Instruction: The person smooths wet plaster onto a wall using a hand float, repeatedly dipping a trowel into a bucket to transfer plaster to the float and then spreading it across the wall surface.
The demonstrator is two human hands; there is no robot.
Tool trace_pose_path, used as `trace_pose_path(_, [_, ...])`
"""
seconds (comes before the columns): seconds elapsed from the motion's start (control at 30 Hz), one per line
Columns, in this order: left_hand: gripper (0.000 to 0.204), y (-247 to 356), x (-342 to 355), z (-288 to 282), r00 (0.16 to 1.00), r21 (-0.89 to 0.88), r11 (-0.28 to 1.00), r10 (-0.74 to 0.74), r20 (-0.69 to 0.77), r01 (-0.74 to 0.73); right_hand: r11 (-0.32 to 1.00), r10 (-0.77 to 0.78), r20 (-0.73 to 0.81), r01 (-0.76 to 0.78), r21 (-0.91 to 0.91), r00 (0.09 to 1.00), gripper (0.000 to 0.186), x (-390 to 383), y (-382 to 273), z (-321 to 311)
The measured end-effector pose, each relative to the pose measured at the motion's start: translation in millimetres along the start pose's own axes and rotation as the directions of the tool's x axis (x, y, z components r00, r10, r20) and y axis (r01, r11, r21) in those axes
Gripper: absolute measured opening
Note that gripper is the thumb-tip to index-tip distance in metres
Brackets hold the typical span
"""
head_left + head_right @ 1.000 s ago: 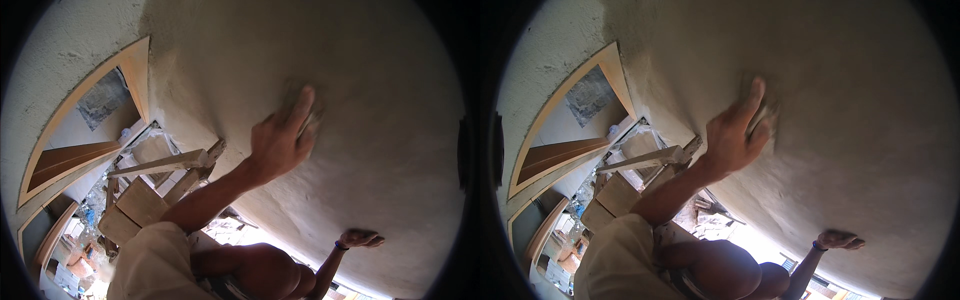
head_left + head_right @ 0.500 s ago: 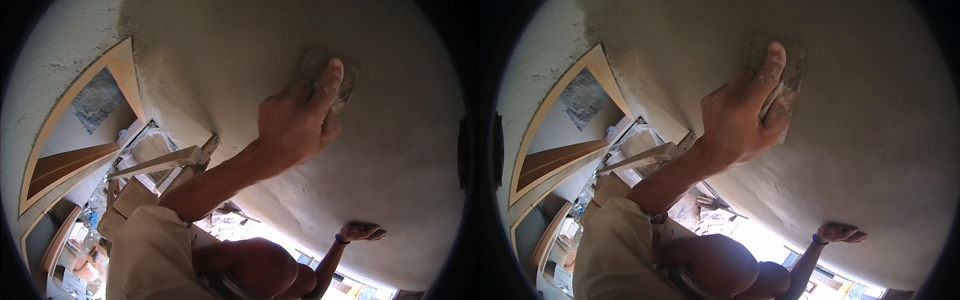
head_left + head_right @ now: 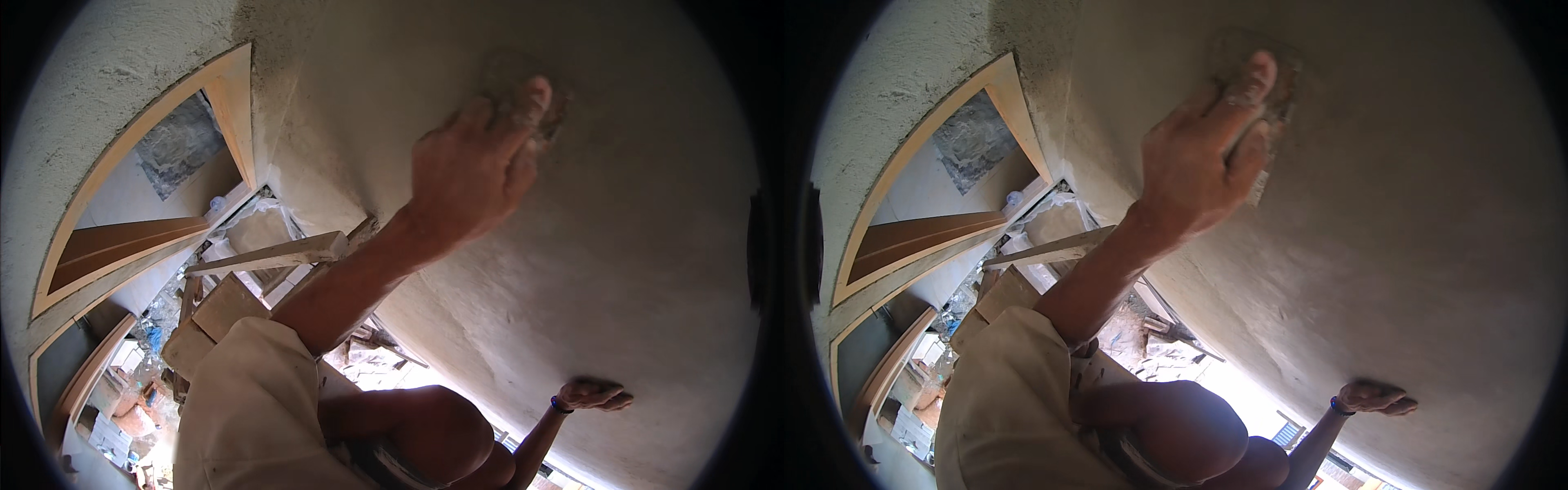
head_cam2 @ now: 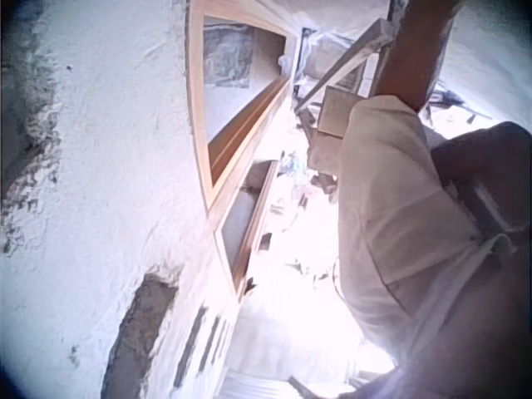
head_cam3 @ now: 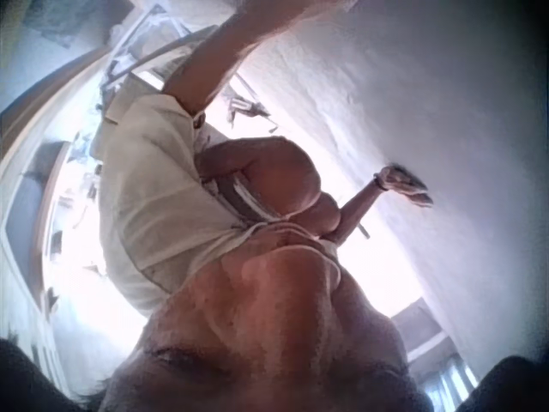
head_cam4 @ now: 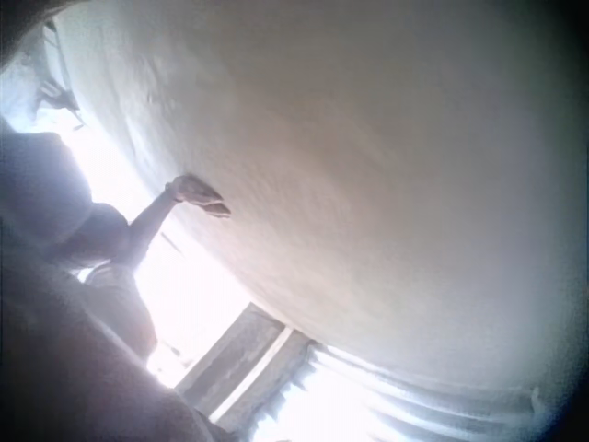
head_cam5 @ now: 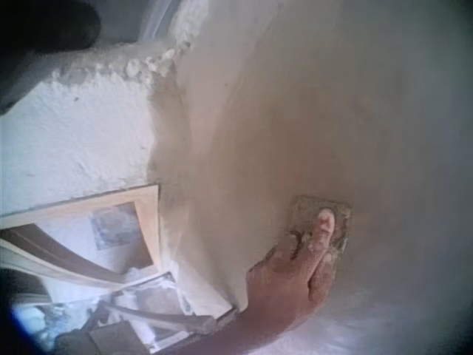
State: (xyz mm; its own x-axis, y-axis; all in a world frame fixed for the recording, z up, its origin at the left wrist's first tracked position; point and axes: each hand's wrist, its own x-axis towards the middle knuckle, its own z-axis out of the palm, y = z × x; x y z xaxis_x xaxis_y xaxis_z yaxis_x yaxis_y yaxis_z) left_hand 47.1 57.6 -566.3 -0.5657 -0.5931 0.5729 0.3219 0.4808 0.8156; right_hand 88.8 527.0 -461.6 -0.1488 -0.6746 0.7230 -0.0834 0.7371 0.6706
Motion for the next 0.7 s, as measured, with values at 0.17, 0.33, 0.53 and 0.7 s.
trace_pose_path(0.17, [0.057, -65.5, -75.2, 18.8, 0.903, -0.299, 0.856, -0.428, 0.048, 0.422, 0.998, -0.029, -0.012, 0.030, 0.051, 1.000, 0.056, 13.1, -2.2, -3.0])
trace_pose_path(0.33, [0.061, -30.7, -130.5, 59.4, 0.969, -0.222, 0.952, -0.234, -0.075, 0.213, 0.999, -0.031, -0.032, 0.032, 0.025, 0.999, 0.056, 11.0, -6.5, 2.5])
trace_pose_path(0.53, [0.062, 16.9, -19.4, 4.7, 0.980, -0.034, 0.987, -0.151, 0.126, 0.156, 0.999, -0.053, 0.013, 0.053, -0.002, 0.999, 0.059, 3.1, -1.4, -5.2])
trace_pose_path(0.7, [0.058, -65.9, -111.5, 40.6, 0.929, -0.204, 0.915, -0.366, -0.051, 0.349, 0.998, -0.068, 0.006, 0.068, 0.007, 0.998, 0.061, 12.4, -5.9, -3.4])
